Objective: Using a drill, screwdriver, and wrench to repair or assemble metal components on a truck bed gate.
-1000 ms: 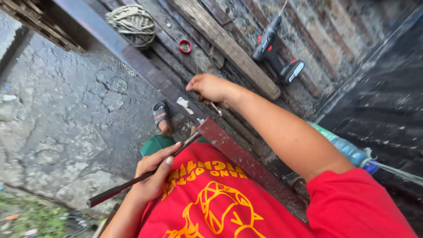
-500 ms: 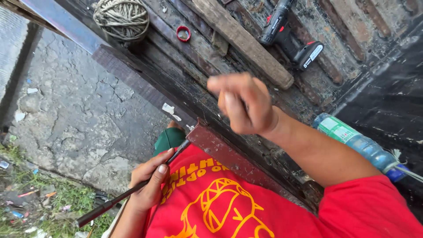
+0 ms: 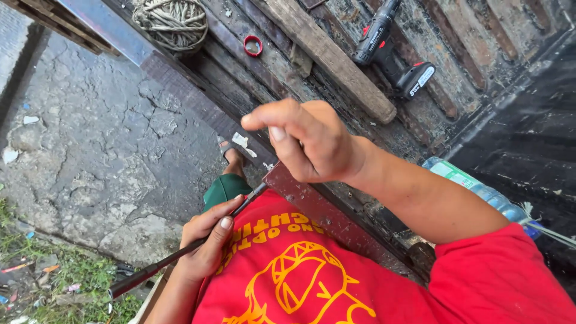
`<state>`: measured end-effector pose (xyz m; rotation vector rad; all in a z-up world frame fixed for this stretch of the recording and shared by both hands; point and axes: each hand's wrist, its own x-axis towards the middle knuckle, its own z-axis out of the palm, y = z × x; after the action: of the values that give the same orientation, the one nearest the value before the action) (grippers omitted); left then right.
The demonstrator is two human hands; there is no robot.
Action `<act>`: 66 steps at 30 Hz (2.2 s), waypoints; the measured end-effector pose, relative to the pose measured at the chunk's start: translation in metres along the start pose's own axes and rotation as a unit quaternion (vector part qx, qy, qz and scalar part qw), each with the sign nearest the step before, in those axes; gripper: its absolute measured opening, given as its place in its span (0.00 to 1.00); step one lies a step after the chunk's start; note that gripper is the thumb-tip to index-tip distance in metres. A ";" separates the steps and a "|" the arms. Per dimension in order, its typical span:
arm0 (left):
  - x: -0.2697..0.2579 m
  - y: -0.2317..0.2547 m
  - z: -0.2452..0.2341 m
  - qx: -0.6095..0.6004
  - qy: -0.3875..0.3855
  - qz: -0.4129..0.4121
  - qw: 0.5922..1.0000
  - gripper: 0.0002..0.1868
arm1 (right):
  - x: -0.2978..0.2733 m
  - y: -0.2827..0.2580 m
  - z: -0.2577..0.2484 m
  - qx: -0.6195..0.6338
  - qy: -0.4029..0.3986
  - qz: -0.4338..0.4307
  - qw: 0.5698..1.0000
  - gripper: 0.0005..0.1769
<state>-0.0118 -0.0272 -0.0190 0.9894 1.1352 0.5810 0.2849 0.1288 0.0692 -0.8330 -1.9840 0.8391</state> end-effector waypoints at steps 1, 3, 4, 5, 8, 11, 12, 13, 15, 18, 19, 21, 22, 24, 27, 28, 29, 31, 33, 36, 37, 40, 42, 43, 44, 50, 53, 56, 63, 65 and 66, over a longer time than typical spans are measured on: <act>0.002 0.007 0.002 0.000 -0.002 0.001 1.000 0.20 | 0.001 0.000 0.002 -0.002 0.001 0.001 1.000 0.11; 0.007 0.023 0.006 -0.011 -0.018 0.079 0.997 0.19 | 0.002 0.002 0.005 0.011 0.007 0.002 1.000 0.09; 0.006 0.018 0.005 -0.011 -0.020 0.080 0.996 0.19 | 0.003 0.001 0.006 0.009 0.008 0.003 1.000 0.09; 0.005 0.014 0.004 -0.009 -0.013 0.067 0.998 0.19 | 0.004 0.001 0.007 0.012 0.006 0.006 1.000 0.08; -0.001 -0.006 -0.001 0.010 -0.001 0.021 1.000 0.20 | 0.007 0.002 0.012 0.017 0.004 -0.002 1.000 0.07; 0.004 0.009 0.003 0.022 -0.006 0.035 0.999 0.19 | 0.006 0.004 0.018 0.038 0.006 -0.007 0.999 0.07; 0.007 0.021 0.006 0.016 -0.015 0.081 0.996 0.18 | 0.006 0.005 0.020 0.058 0.008 0.001 0.998 0.07; 0.006 0.020 0.006 0.016 -0.015 0.083 0.996 0.18 | 0.005 0.004 0.020 0.057 0.008 0.001 0.998 0.07; 0.006 0.018 0.005 0.039 -0.010 0.071 0.997 0.19 | 0.004 0.001 0.020 0.103 0.034 0.057 0.993 0.07; 0.005 0.017 0.005 0.034 -0.003 0.058 0.998 0.19 | 0.003 0.001 0.024 0.167 0.033 0.077 0.982 0.06; 0.004 0.017 0.004 0.035 -0.003 0.058 0.998 0.19 | 0.006 0.000 0.024 0.168 0.034 0.076 0.982 0.06; 0.004 0.015 0.005 0.029 0.003 0.051 0.998 0.19 | 0.009 -0.002 0.023 0.239 0.022 0.088 0.967 0.08; 0.003 0.013 0.006 0.030 0.002 0.051 0.998 0.19 | 0.003 0.002 0.026 0.238 0.022 0.089 0.967 0.08; 0.004 0.010 0.006 -0.009 0.003 0.048 0.999 0.19 | -0.006 0.013 0.032 0.351 0.017 0.094 0.932 0.17; 0.003 0.007 0.006 -0.002 0.006 0.057 0.998 0.19 | -0.014 0.020 0.036 0.370 0.035 0.120 0.921 0.21; 0.002 0.008 0.006 0.000 0.007 0.057 0.998 0.19 | -0.008 0.014 0.030 0.371 0.036 0.119 0.920 0.21; 0.002 0.008 0.006 0.004 0.008 0.053 0.999 0.19 | -0.001 0.009 0.024 0.363 -0.005 0.091 0.927 0.20; 0.003 0.009 0.007 0.008 0.009 0.049 0.999 0.19 | 0.004 0.006 0.018 0.354 -0.045 0.064 0.932 0.20; 0.003 0.010 0.006 0.054 0.012 0.082 0.995 0.18 | 0.003 0.011 0.020 0.417 -0.039 0.072 0.905 0.21; -0.007 -0.017 0.001 0.078 0.037 -0.008 0.996 0.21 | 0.014 0.003 0.018 0.361 -0.062 0.041 0.930 0.20; -0.003 -0.002 0.006 0.077 0.040 -0.010 0.996 0.21 | 0.015 0.003 0.020 0.363 -0.064 0.042 0.928 0.20; 0.001 0.021 0.013 0.035 0.013 0.117 0.992 0.17 | 0.016 0.000 0.026 0.313 -0.026 0.065 0.947 0.19; -0.004 0.007 0.007 0.055 0.007 0.056 0.997 0.15 | 0.020 -0.006 0.030 0.264 0.007 0.087 0.960 0.18; -0.003 0.015 0.008 0.052 0.009 0.054 0.997 0.15 | 0.021 -0.006 0.030 0.265 0.003 0.089 0.960 0.18; -0.002 0.022 0.009 0.047 -0.011 0.087 0.995 0.14 | 0.022 -0.007 0.030 0.227 0.000 0.104 0.968 0.18; 0.001 0.030 0.009 0.052 -0.031 0.107 0.992 0.13 | 0.037 -0.015 0.030 0.096 0.023 0.117 0.988 0.10; -0.003 0.022 0.010 0.033 -0.015 0.092 0.995 0.13 | 0.040 -0.011 0.038 0.065 0.043 0.137 0.988 0.11; -0.002 0.017 0.010 0.026 -0.009 0.073 0.997 0.12 | 0.046 -0.005 0.044 0.081 0.052 0.175 0.980 0.13; 0.006 0.031 0.007 0.036 -0.032 0.206 0.977 0.12 | 0.048 0.062 0.085 0.122 0.028 0.368 0.921 0.17; 0.007 0.035 0.003 0.028 -0.042 0.180 0.982 0.14 | 0.043 0.080 0.091 0.134 0.005 0.395 0.909 0.20; 0.007 0.037 0.001 0.021 -0.056 0.149 0.987 0.16 | 0.039 0.090 0.095 0.148 -0.013 0.426 0.892 0.23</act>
<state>-0.0051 -0.0049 0.0100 1.2250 0.9083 0.7325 0.2087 0.1860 -0.0282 -1.5320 -1.4014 1.5985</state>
